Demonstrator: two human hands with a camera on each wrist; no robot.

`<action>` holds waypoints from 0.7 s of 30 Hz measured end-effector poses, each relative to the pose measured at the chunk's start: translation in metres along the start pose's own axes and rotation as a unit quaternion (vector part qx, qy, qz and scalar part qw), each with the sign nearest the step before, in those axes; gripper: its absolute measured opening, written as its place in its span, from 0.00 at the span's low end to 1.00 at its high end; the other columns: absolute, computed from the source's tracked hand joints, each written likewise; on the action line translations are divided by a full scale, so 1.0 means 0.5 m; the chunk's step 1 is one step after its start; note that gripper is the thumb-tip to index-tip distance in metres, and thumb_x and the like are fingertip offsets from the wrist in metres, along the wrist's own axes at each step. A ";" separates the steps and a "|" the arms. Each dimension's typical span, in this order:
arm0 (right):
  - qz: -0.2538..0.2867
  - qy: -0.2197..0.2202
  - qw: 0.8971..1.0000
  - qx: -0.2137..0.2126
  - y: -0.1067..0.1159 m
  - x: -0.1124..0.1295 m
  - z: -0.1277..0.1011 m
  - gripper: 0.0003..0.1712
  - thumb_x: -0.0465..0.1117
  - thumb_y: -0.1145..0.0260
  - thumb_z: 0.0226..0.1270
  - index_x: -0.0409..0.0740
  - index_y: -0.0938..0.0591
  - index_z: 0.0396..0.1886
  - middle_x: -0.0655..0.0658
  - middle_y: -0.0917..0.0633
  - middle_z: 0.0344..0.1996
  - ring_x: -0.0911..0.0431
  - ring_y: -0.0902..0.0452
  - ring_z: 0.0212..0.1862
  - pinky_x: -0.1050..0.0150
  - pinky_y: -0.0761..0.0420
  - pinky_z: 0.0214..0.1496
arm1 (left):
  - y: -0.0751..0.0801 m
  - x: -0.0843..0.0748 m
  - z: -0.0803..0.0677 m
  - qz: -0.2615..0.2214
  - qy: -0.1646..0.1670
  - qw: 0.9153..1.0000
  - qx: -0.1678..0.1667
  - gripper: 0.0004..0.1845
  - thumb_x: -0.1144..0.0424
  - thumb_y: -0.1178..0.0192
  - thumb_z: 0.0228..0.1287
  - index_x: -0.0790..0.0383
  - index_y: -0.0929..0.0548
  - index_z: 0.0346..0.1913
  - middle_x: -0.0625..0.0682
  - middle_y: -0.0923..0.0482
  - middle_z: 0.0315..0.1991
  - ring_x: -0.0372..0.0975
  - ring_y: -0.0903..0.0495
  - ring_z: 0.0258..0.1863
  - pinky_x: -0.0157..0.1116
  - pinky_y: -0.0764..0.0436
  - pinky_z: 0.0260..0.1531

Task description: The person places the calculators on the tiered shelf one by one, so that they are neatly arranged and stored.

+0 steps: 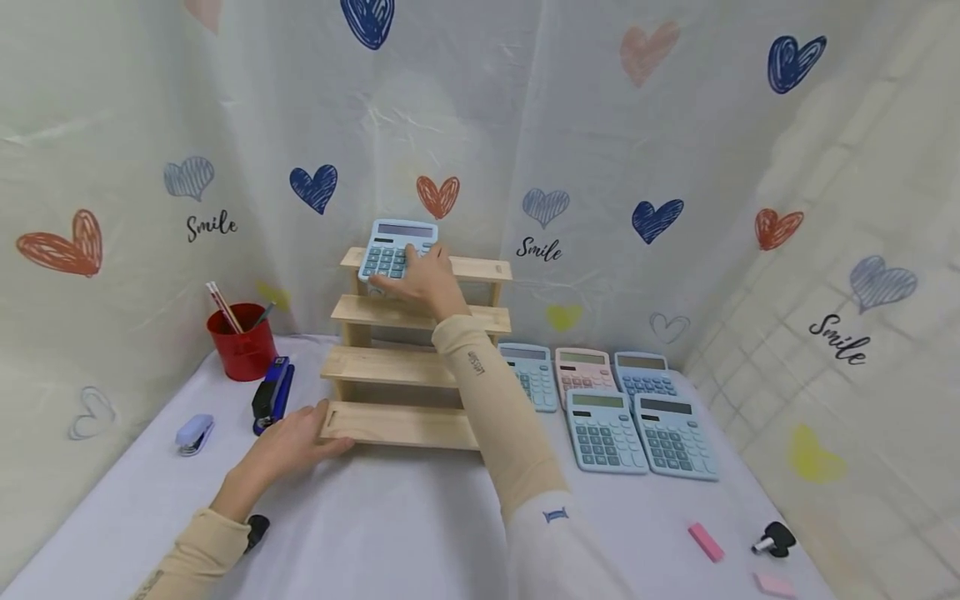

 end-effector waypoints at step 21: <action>-0.002 0.013 0.999 -0.042 0.030 -0.074 -0.062 0.55 0.76 0.48 0.64 0.50 0.45 0.81 0.29 0.43 0.76 0.34 0.49 0.77 0.39 0.43 0.78 | 0.001 -0.006 -0.006 0.002 0.001 1.000 -0.007 0.48 0.37 0.35 0.61 0.74 0.33 0.69 0.68 0.18 0.52 0.53 0.16 0.43 0.53 0.17 0.42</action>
Point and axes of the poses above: each hand's wrist, its own z-axis towards the middle knuckle, its own y-axis out of the back of the hand, x = y × z, the point moved 7 cm from there along z, towards the middle knuckle
